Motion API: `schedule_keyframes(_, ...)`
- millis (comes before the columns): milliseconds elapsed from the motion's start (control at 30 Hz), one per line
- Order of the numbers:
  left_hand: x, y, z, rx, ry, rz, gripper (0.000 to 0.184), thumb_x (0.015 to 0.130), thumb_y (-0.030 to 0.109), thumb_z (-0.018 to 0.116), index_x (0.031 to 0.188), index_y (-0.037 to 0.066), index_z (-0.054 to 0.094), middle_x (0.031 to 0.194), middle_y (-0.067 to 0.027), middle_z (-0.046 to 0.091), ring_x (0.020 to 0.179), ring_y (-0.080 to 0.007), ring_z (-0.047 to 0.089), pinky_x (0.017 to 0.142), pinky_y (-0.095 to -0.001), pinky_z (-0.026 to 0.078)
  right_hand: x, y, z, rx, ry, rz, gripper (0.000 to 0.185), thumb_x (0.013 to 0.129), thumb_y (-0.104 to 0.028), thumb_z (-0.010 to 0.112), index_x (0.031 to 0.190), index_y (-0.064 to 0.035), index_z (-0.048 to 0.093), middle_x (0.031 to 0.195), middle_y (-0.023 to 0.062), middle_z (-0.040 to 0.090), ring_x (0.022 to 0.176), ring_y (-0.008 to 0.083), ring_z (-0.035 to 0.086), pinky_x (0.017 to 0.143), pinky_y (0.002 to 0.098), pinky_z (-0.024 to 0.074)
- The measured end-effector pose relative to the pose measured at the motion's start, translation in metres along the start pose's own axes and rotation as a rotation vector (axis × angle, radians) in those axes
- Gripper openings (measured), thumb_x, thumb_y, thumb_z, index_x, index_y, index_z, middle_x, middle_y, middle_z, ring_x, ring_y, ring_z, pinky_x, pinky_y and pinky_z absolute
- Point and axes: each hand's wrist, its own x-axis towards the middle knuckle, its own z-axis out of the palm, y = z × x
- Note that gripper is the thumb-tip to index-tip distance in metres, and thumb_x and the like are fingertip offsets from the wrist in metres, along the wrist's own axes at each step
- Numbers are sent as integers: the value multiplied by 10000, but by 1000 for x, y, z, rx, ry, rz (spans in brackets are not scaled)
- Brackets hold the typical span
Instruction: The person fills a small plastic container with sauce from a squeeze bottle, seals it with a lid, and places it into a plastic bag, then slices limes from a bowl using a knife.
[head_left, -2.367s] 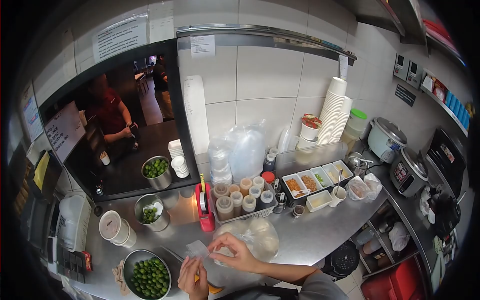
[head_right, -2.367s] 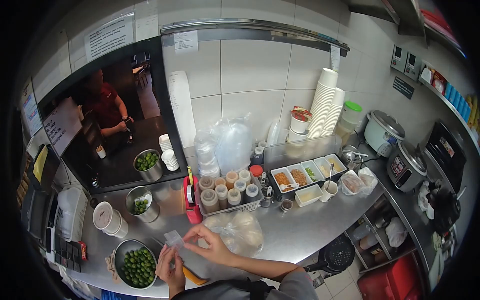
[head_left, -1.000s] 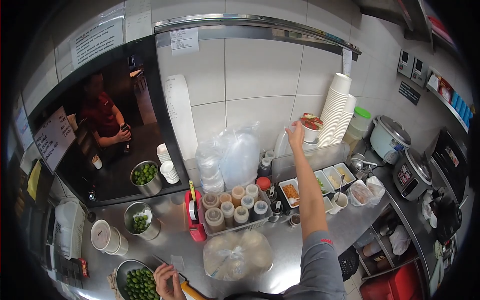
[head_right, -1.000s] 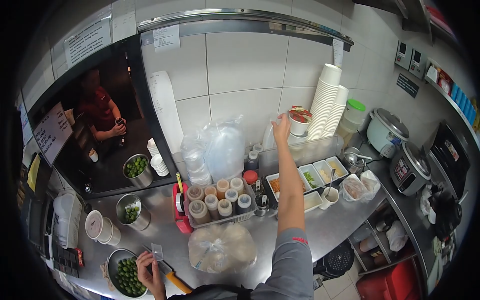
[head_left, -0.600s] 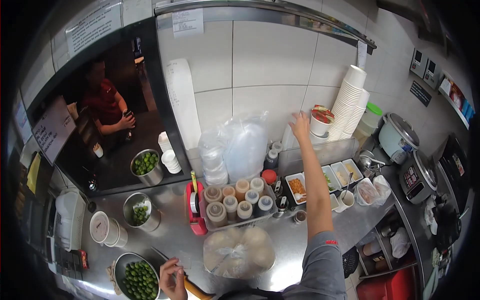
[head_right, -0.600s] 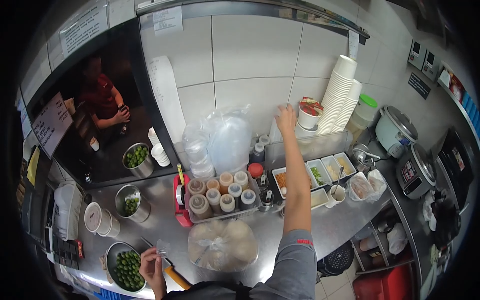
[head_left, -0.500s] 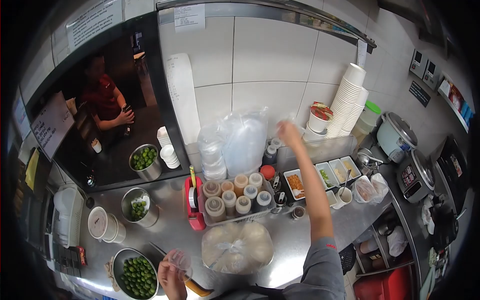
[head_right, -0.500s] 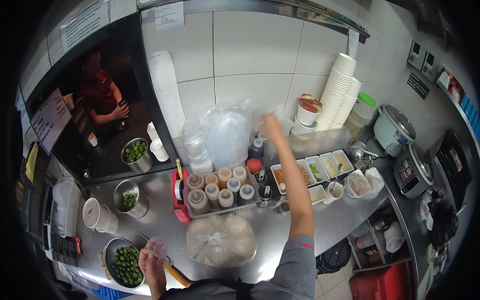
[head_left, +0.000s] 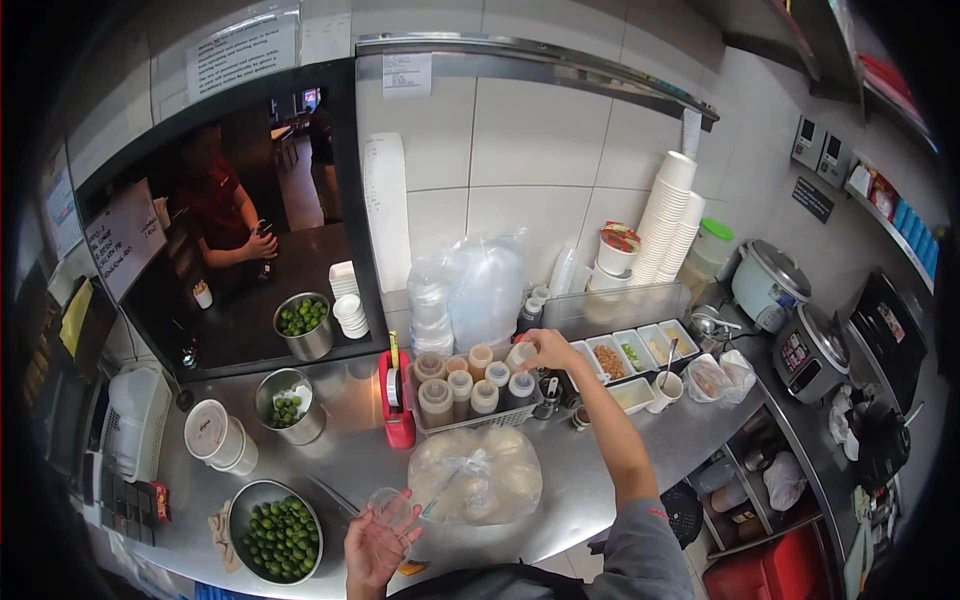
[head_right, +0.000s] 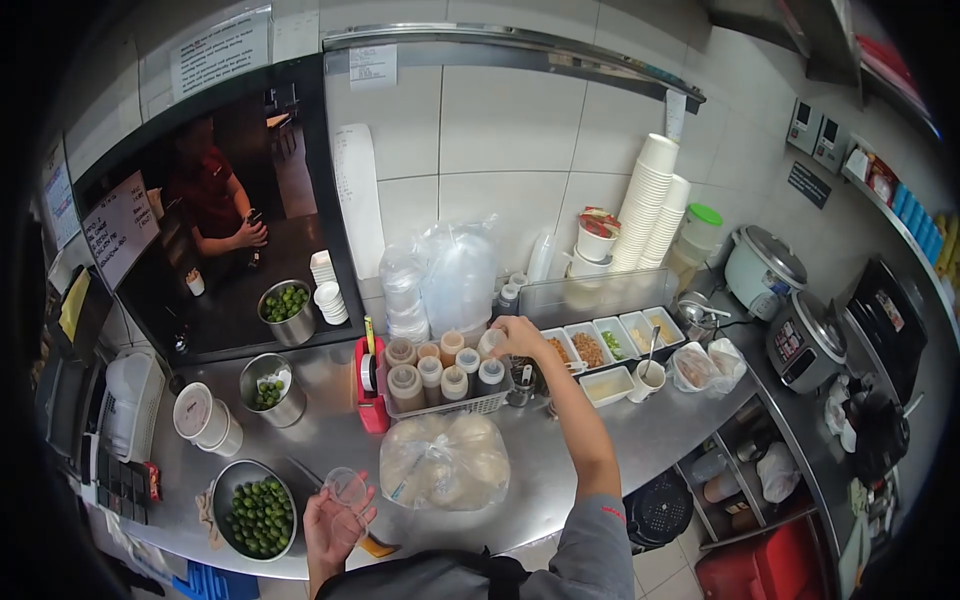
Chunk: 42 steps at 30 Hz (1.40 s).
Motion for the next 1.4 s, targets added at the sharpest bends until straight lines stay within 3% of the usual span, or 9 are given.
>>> schedule_keyframes(400, -12, -6, 1, 129, -74, -157, 197, 878, 269, 499, 1028, 150, 543, 1338, -222, 408, 1155, -399, 476, 893, -474, 463, -140, -148, -69, 846, 963, -340, 557, 872, -51, 512, 1344, -116, 222, 1243, 135, 390, 928, 202, 585, 807, 305, 483)
schedule_keyframes(500, -15, -4, 7, 138, -97, -182, 203, 878, 270, 500, 1032, 144, 539, 1335, -224, 411, 1150, -393, 482, 888, -471, 464, -177, -136, -59, 578, 1086, -250, 490, 887, -161, 515, 1317, -154, 281, 1047, 121, 487, 839, 198, 585, 708, 330, 510)
schedule_keyframes(767, -25, -1, -26, 35, -127, -230, 280, 892, 297, 498, 1115, 131, 527, 1317, -199, 443, 1120, -366, 505, 856, -429, 482, -260, 34, 25, 1967, 1170, 536, 377, 828, -395, 511, 1068, -104, 521, 861, 117, 584, 704, 260, 591, 586, 385, 523)
schedule_keyframes(833, -19, 2, -24, 96, -136, -207, 312, 901, 325, 496, 1149, 138, 521, 1311, -188, 451, 1122, -358, 505, 846, -423, 488, -276, 19, 61, 1955, 884, 193, 436, 836, -475, 469, 983, -68, 520, 822, 119, 583, 707, 293, 584, 620, 443, 511)
schedule_keyframes(933, -18, 1, -36, 89, -103, -165, 352, 917, 327, 479, 1213, 137, 489, 1300, -185, 459, 1126, -353, 503, 820, -413, 504, -298, 54, 99, 2110, 977, 546, 480, 814, -514, 459, 971, -64, 514, 817, 123, 585, 714, 301, 583, 640, 472, 502)
schedule_keyframes(1067, -20, 6, -17, 204, -189, -127, 386, 907, 215, 511, 1277, 129, 445, 1291, -175, 467, 1124, -349, 510, 798, -385, 518, -296, 43, 115, 2235, 741, 375, 407, 824, -458, 468, 949, -73, 509, 802, 136, 579, 751, 301, 582, 675, 485, 499)
schedule_keyframes(1200, -17, 3, -9, 222, -125, -93, 497, 874, 177, 550, 1321, 36, 384, 1281, -167, 478, 1085, -347, 539, 806, -398, 519, -281, 73, 111, 2057, 1204, 543, 311, 866, -389, 439, 898, -91, 520, 783, 118, 573, 746, 285, 583, 649, 456, 509)
schedule_keyframes(1333, -8, 4, -8, 183, -209, -126, 504, 870, 185, 540, 1310, -9, 390, 1264, -159, 494, 1068, -327, 556, 797, -366, 523, -266, 18, 103, 1945, 932, 439, 249, 871, -330, 526, 941, -91, 515, 834, 105, 576, 748, 252, 560, 714, 362, 495)
schedule_keyframes(1400, -9, 4, 4, 120, -203, -176, 495, 864, 178, 534, 1303, -11, 405, 1256, -157, 500, 1067, -323, 560, 795, -350, 526, -263, 3, 107, 1368, 1417, 565, 264, 873, -271, 545, 1043, -81, 478, 912, 115, 560, 796, 257, 555, 745, 346, 475)
